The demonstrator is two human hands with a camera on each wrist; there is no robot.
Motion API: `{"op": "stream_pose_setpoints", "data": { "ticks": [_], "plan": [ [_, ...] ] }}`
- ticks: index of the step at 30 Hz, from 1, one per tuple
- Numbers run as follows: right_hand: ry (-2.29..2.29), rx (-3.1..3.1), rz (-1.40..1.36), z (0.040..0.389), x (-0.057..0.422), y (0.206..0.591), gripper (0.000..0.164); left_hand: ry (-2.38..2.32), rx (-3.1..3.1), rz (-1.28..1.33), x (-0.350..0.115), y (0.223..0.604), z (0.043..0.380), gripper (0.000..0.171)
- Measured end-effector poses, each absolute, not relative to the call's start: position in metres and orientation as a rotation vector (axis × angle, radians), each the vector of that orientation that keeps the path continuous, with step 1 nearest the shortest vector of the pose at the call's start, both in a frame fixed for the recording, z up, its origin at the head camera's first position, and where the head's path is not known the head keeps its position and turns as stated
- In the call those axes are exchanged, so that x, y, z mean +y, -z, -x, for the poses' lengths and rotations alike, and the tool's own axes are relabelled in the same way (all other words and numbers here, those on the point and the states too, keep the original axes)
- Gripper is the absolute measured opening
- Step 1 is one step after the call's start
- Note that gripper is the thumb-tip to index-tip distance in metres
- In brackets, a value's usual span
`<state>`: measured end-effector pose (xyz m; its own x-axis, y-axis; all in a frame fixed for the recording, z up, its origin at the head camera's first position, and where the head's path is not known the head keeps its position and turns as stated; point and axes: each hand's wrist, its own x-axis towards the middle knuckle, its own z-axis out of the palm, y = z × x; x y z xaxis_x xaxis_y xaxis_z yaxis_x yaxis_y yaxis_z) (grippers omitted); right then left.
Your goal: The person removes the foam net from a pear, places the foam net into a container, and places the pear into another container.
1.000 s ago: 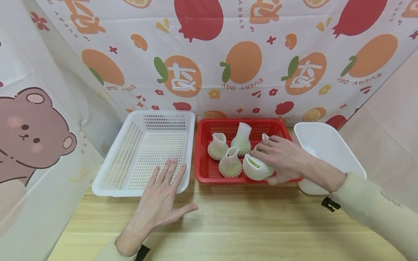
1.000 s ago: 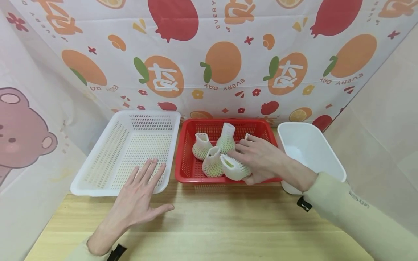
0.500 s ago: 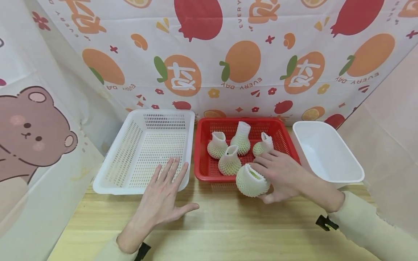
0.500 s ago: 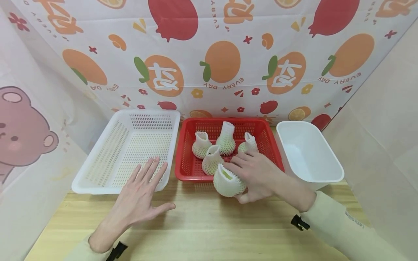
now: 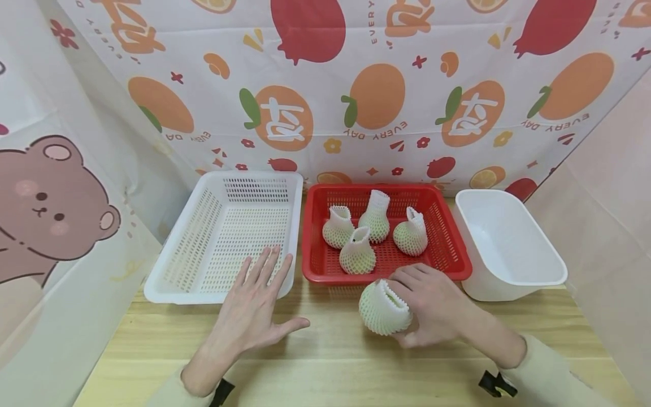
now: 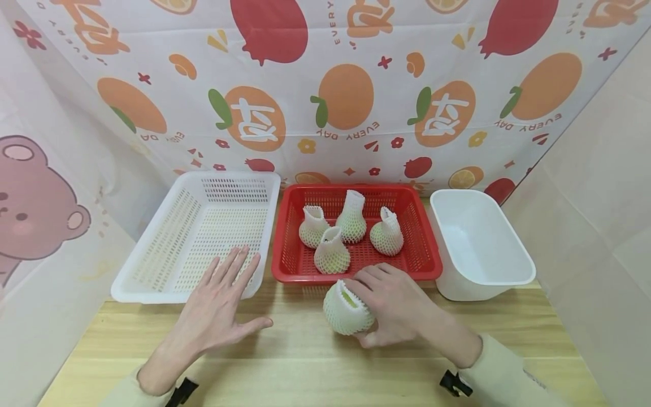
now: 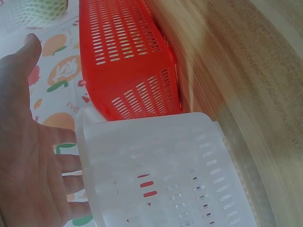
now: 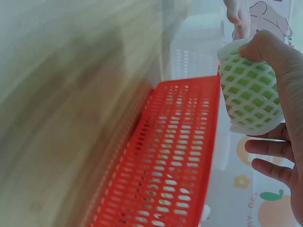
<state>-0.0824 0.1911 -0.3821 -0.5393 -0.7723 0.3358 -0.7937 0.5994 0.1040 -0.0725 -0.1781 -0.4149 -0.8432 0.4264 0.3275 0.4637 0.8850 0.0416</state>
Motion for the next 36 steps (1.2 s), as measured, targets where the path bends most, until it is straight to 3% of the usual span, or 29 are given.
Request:
{"op": "stream_pose_setpoints", "data": {
  "ticks": [24,36],
  "plan": [
    [0.01,-2.541,-1.403,0.066,0.174,0.45,0.088,0.131,-2.732,0.666,-0.181,0.417,0.069,0.117],
    [0.042,-2.57,-1.403,0.067,0.174,0.463,0.087,0.134,-2.729,0.673,-0.18,0.419,0.069,0.116]
  ]
}}
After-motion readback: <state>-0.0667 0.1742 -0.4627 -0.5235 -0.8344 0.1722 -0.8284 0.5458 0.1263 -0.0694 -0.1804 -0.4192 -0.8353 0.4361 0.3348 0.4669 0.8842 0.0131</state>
